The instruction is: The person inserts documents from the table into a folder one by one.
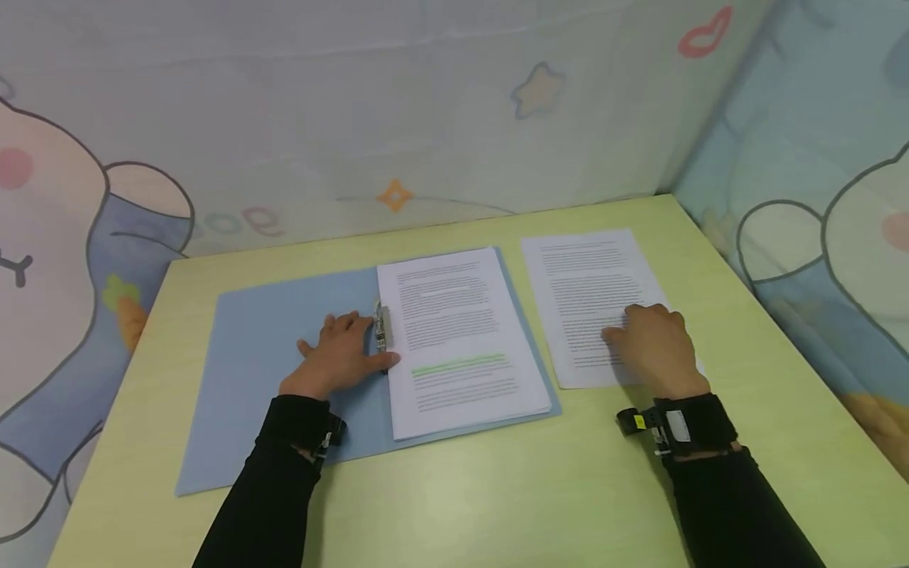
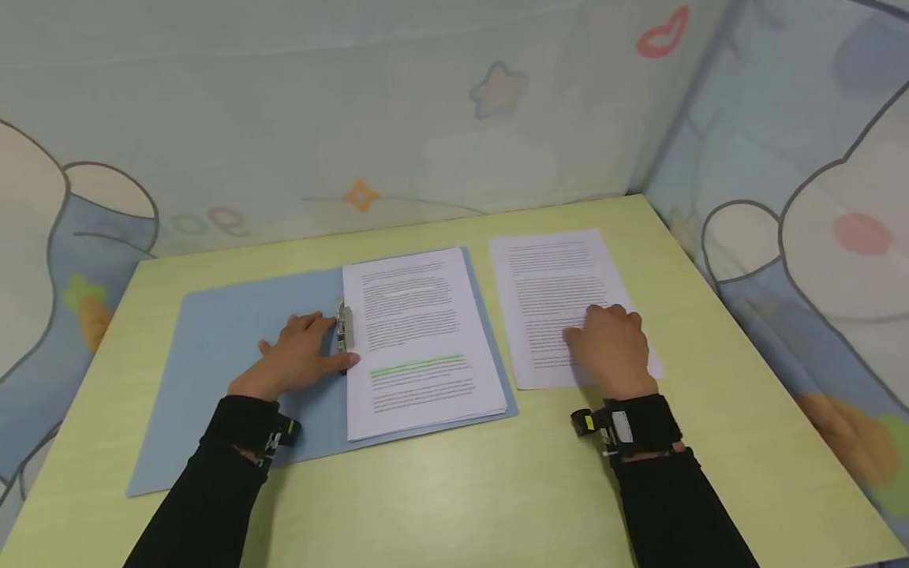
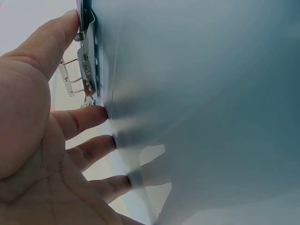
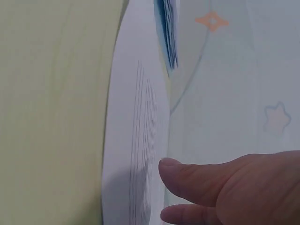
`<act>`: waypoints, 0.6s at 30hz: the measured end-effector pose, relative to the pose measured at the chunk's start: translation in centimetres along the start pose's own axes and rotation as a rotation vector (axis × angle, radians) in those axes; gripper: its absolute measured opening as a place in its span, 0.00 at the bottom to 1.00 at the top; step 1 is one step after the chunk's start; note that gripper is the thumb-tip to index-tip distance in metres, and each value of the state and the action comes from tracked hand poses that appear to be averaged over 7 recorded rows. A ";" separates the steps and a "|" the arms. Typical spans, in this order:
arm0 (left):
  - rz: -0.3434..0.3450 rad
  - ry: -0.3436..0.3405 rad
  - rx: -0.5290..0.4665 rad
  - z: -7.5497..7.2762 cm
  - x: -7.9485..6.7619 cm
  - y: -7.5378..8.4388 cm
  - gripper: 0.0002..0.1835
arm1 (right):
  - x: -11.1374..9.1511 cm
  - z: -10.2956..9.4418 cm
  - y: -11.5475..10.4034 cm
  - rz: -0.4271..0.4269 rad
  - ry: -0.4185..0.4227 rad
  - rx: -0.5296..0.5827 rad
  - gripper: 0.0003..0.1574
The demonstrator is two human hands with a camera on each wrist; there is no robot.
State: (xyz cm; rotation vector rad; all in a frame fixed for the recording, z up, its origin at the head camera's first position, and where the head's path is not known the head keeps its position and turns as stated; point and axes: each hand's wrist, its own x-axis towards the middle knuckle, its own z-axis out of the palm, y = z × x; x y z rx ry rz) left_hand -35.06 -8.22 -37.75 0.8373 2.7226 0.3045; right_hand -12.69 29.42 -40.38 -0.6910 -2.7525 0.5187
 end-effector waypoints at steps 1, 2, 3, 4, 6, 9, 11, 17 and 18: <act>0.001 0.001 -0.003 0.0 0.0 0.0 0.49 | 0.0 -0.3 0.6 0.032 -0.017 -0.011 0.26; 0.001 0.001 -0.003 0.0 -0.1 0.1 0.49 | -0.1 -0.5 1.2 0.063 -0.039 -0.021 0.29; 0.003 0.002 -0.003 0.0 -0.1 0.1 0.49 | -0.1 -0.8 1.8 0.095 -0.065 -0.028 0.33; 0.004 0.004 -0.005 0.0 -0.1 0.1 0.50 | -0.2 -0.9 2.3 0.118 -0.083 -0.036 0.37; 0.006 0.004 -0.007 0.0 -0.2 0.1 0.49 | -0.2 -1.2 3.2 0.167 -0.099 -0.036 0.45; 0.005 0.002 -0.005 0.0 -0.2 0.2 0.49 | -0.2 -1.5 4.0 0.224 -0.101 -0.036 0.56; 0.001 0.000 -0.005 -0.1 -0.3 0.2 0.49 | -0.1 -1.6 4.1 0.248 -0.099 -0.031 0.63; -0.003 0.005 0.000 0.0 -0.2 0.2 0.49 | 0.4 -1.6 3.6 0.266 -0.139 0.007 0.72; -0.003 0.006 0.000 0.0 -0.2 0.2 0.49 | 0.4 -1.6 3.6 0.269 -0.144 0.018 0.72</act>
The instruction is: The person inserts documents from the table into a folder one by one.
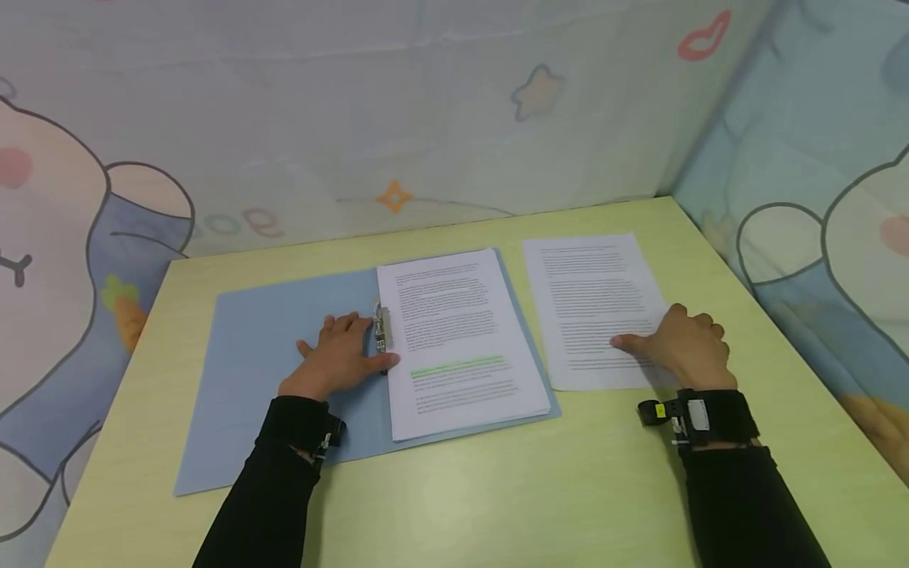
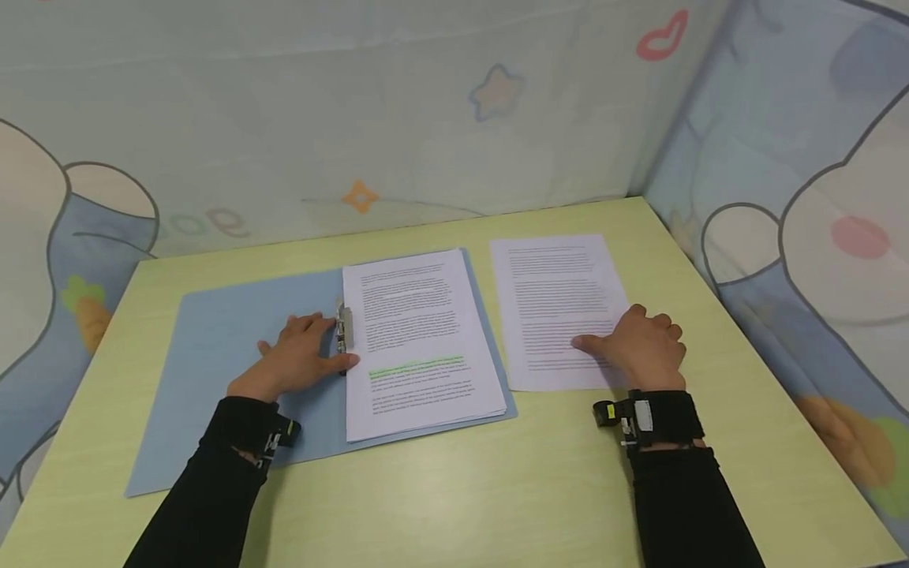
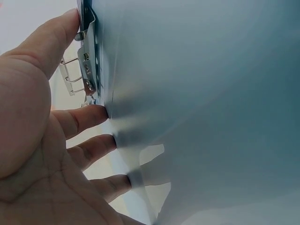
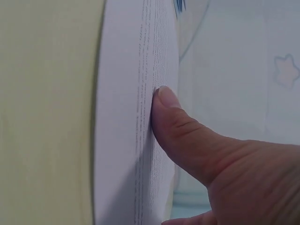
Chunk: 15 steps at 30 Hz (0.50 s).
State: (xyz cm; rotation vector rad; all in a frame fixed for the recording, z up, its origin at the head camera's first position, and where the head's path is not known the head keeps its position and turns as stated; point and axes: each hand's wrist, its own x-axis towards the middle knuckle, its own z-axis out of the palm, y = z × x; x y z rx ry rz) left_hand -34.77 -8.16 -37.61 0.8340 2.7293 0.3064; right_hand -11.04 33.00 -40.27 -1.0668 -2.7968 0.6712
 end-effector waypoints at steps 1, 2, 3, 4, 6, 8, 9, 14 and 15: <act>0.001 0.001 0.000 0.0 0.0 0.0 0.49 | 0.0 0.0 0.0 -0.001 -0.002 0.003 0.72; 0.001 0.002 -0.001 0.0 0.0 0.0 0.49 | 0.1 0.0 0.0 -0.002 0.000 0.009 0.70; 0.003 0.002 -0.001 0.0 0.0 0.0 0.50 | 0.1 0.0 0.1 -0.005 0.004 0.013 0.69; 0.003 0.002 0.000 0.0 0.1 0.0 0.50 | 0.1 0.0 0.1 -0.010 0.013 0.021 0.66; 0.003 0.004 0.002 0.1 0.1 0.0 0.50 | 0.2 0.0 0.1 -0.007 0.032 0.035 0.59; 0.002 0.004 0.001 0.1 0.1 -0.1 0.50 | 0.4 0.1 0.2 -0.005 0.054 0.050 0.51; 0.002 0.003 0.001 0.1 0.1 -0.1 0.50 | 0.4 0.2 0.2 -0.003 0.068 0.056 0.47; -0.001 0.003 -0.007 0.0 0.0 -0.1 0.50 | 0.6 0.2 0.0 0.010 0.160 0.080 0.27; 0.000 0.004 -0.006 0.0 0.0 0.0 0.50 | 0.6 0.2 -0.1 0.009 0.174 0.080 0.25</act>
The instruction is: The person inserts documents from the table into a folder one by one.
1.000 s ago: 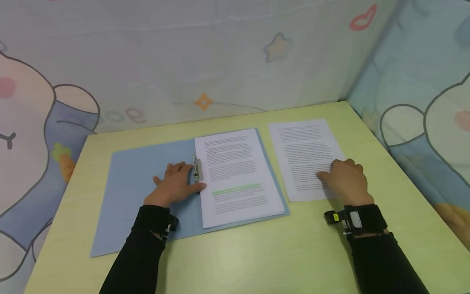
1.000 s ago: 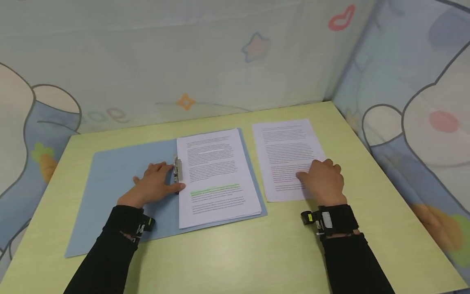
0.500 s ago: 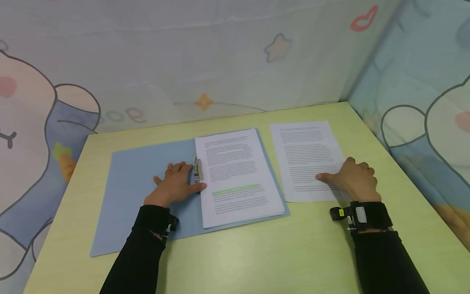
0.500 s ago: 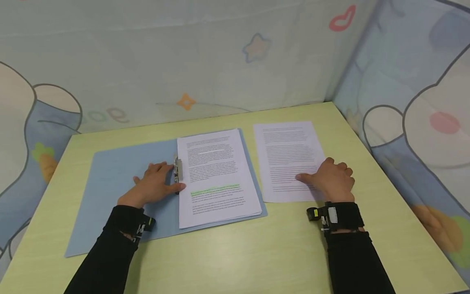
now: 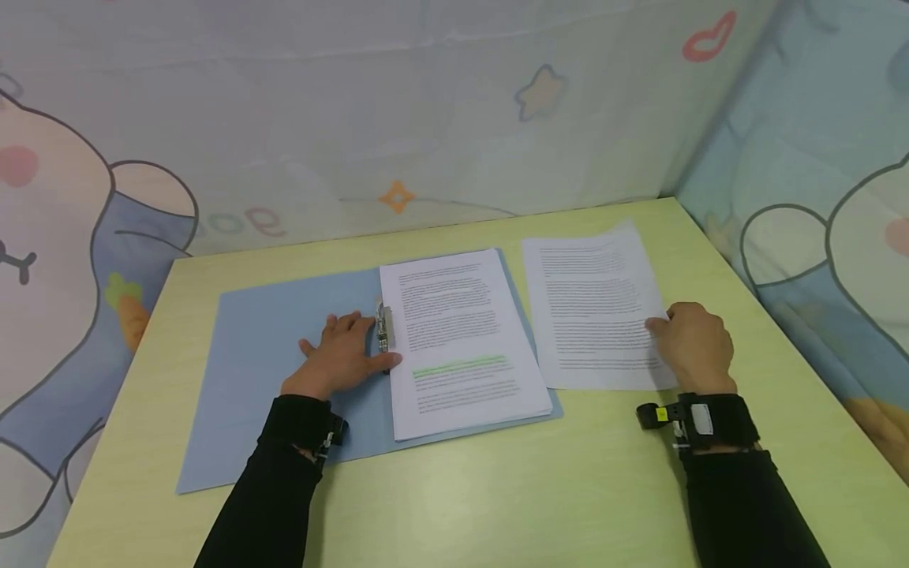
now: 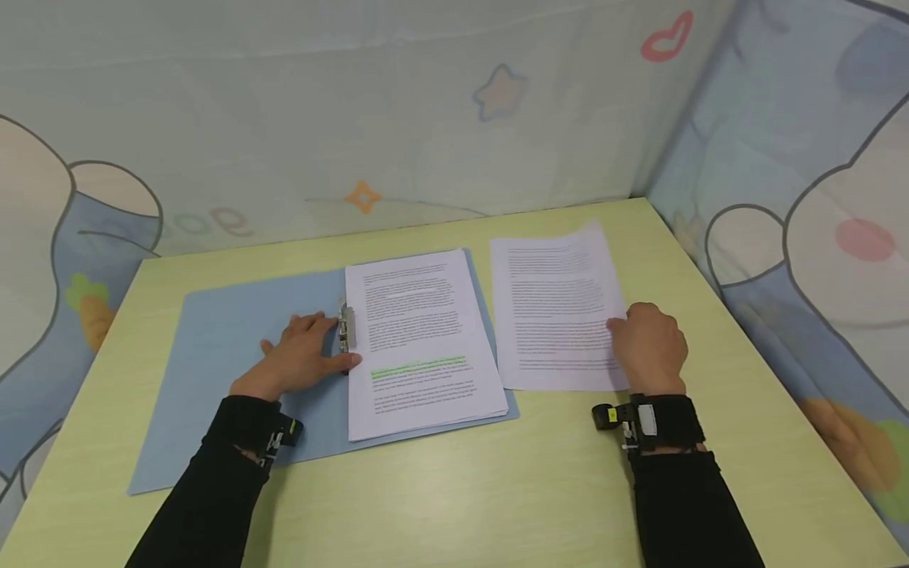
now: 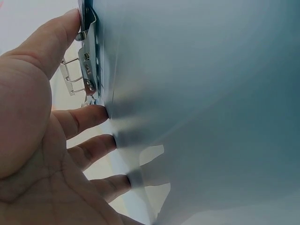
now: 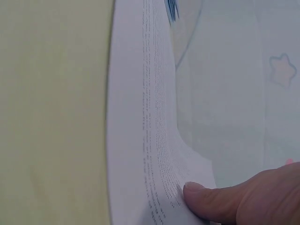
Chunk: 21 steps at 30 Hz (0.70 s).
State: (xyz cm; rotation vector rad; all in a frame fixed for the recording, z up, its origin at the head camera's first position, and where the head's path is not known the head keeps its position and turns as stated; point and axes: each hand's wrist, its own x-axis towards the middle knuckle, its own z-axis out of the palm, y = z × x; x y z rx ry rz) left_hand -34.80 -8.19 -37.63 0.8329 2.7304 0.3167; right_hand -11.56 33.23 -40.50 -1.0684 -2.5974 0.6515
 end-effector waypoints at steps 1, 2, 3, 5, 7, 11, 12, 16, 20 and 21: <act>-0.001 0.001 0.000 0.0 0.0 0.0 0.50 | 0.0 0.0 0.0 -0.001 0.008 0.000 0.24; -0.003 0.000 0.001 0.0 0.0 0.0 0.50 | 0.0 0.0 -0.1 -0.004 0.014 -0.002 0.24; -0.005 0.001 0.000 -0.1 0.0 0.0 0.50 | 0.1 0.0 -0.1 -0.006 0.015 -0.004 0.24; -0.009 0.000 -0.001 -0.1 -0.1 -0.1 0.50 | 0.2 -0.1 -0.2 -0.013 0.021 -0.003 0.25; -0.015 -0.001 -0.005 -0.1 -0.1 -0.1 0.50 | 0.2 -0.2 -0.3 -0.025 0.041 0.019 0.25; -0.020 -0.002 -0.011 -0.1 -0.2 -0.1 0.50 | 0.1 -0.7 -0.5 -0.078 0.136 0.118 0.23; -0.021 -0.002 -0.011 -0.1 -0.3 -0.1 0.50 | 0.1 -0.9 -0.6 -0.080 0.155 0.148 0.24; -0.029 -0.006 -0.007 -0.1 -0.4 0.0 0.50 | 0.3 -2.0 -0.7 -0.035 0.200 0.252 0.28; -0.034 -0.007 -0.006 0.0 -0.3 0.0 0.50 | 0.1 -2.8 -0.7 0.051 0.186 0.360 0.32; -0.035 -0.006 -0.006 0.0 -0.3 0.0 0.50 | 0.0 -3.0 -0.8 0.068 0.178 0.387 0.33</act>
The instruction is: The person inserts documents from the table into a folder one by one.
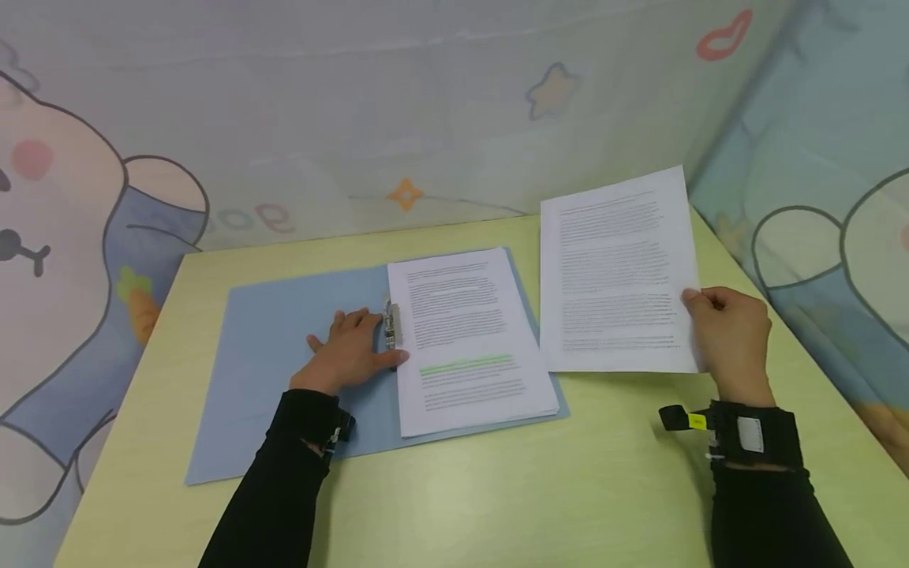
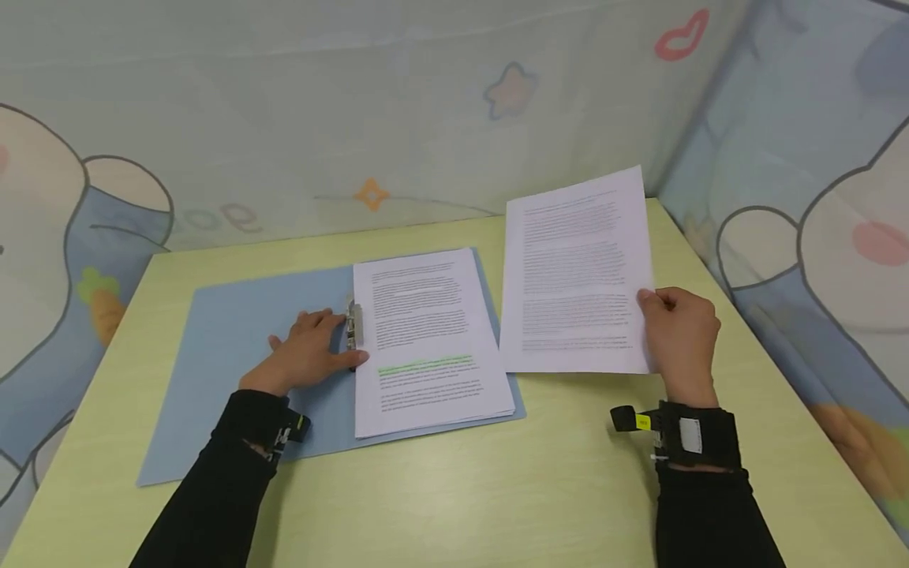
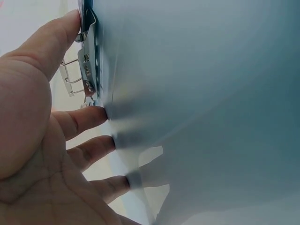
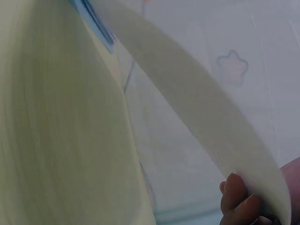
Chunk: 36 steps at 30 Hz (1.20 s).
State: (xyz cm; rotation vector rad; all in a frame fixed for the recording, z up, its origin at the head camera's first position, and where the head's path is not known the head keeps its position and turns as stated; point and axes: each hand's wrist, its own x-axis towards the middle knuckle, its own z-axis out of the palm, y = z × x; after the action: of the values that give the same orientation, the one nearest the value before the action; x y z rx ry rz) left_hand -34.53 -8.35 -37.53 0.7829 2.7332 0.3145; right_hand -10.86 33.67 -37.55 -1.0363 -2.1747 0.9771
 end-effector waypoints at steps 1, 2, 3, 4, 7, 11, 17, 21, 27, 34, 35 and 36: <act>0.000 0.001 -0.002 0.0 0.0 0.0 0.50 | -0.1 -0.1 -0.1 0.027 -0.008 0.028 0.33; 0.002 -0.001 -0.003 0.0 0.1 0.1 0.50 | -0.2 -0.2 -0.2 0.056 -0.018 0.054 0.34; 0.004 -0.001 -0.002 0.1 0.2 0.2 0.50 | -0.3 -0.3 -0.3 0.085 -0.028 0.088 0.34; 0.006 -0.002 -0.002 0.0 0.2 0.3 0.50 | -0.4 -0.3 -0.4 0.106 -0.035 0.122 0.33; 0.015 0.002 -0.001 0.0 0.5 0.7 0.50 | -0.7 -0.2 -0.8 0.148 -0.036 0.216 0.31; 0.020 0.005 0.003 0.0 0.7 1.1 0.49 | -0.8 -0.1 -1.2 0.158 0.013 0.272 0.29; 0.008 0.000 0.001 -0.1 0.7 1.4 0.49 | -0.3 -0.6 -1.2 0.188 0.061 0.335 0.28; 0.009 0.006 0.006 0.1 0.7 1.4 0.49 | 0.0 -0.9 -1.0 0.211 0.103 0.382 0.25; 0.009 0.005 0.009 0.3 0.8 1.3 0.49 | 0.0 -1.1 -0.7 0.245 0.182 0.484 0.18; 0.008 0.000 0.012 0.1 0.5 1.4 0.49 | -1.4 2.1 -0.9 0.127 0.075 0.276 0.28; 0.007 -0.001 0.013 0.1 0.5 1.4 0.49 | -1.8 2.7 -1.1 0.107 0.045 0.256 0.29; 0.009 -0.002 0.012 0.1 0.5 1.4 0.49 | -2.1 3.2 -1.3 0.080 0.022 0.232 0.29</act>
State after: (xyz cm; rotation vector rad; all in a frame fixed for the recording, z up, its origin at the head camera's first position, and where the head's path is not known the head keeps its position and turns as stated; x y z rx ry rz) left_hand -34.26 -6.92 -37.32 0.7991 2.7330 0.2997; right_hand -12.53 30.11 -38.74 -1.0233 -1.9591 1.2157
